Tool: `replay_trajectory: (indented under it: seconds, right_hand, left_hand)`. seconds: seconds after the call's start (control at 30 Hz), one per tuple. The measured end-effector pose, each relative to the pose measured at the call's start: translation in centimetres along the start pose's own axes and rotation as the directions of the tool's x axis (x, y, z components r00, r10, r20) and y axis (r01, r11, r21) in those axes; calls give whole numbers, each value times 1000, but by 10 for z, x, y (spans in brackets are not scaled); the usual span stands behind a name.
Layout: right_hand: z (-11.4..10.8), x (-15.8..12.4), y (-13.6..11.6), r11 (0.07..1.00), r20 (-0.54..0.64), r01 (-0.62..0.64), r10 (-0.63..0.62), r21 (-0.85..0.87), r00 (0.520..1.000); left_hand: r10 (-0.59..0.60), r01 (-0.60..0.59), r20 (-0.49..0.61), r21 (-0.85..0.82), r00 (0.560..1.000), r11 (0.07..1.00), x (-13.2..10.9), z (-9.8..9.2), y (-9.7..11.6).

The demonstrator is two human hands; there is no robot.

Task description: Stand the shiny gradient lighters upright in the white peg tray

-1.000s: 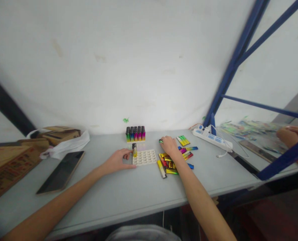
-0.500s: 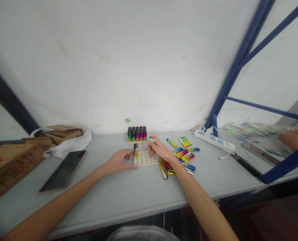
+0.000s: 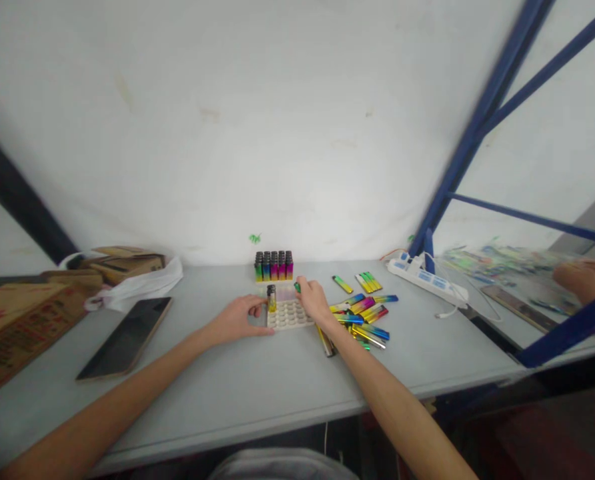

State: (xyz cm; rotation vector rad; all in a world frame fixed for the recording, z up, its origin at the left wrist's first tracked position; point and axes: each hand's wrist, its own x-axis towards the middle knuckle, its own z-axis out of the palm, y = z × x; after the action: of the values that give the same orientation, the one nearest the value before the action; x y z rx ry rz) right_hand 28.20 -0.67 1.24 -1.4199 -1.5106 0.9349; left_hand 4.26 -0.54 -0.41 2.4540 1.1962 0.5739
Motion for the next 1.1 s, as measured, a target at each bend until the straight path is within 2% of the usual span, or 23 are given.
replay_trajectory:
  seconds: [0.1,0.4,0.7,0.83,0.97,1.1]
  right_hand:
    - [2,-1,-1,999,-31,-42,42,1,999]
    - [-2,-4,-9,984,24,-44,40,171,999]
    - [-1,-2,-2,998,22,56,-56,0,998]
    - [-2,0,0,998,3,56,-56,20,998]
    - [-4,-1,-3,985,94,134,-144,105,985]
    - [-6,-6,-9,946,146,317,-324,74,934]
  left_hand:
    - [1,-1,-2,-1,1000,1000,0,0,0]
    - [-1,1,13,16,1000,1000,0,0,0]
    - [10,-10,10,4,1000,1000,0,0,-2]
    - [9,-9,1,5,1000,1000,0,0,-1]
    - [20,-20,4,8,1000,1000,0,-1,0]
    - [9,-9,-3,16,1000,1000,0,-1,0]
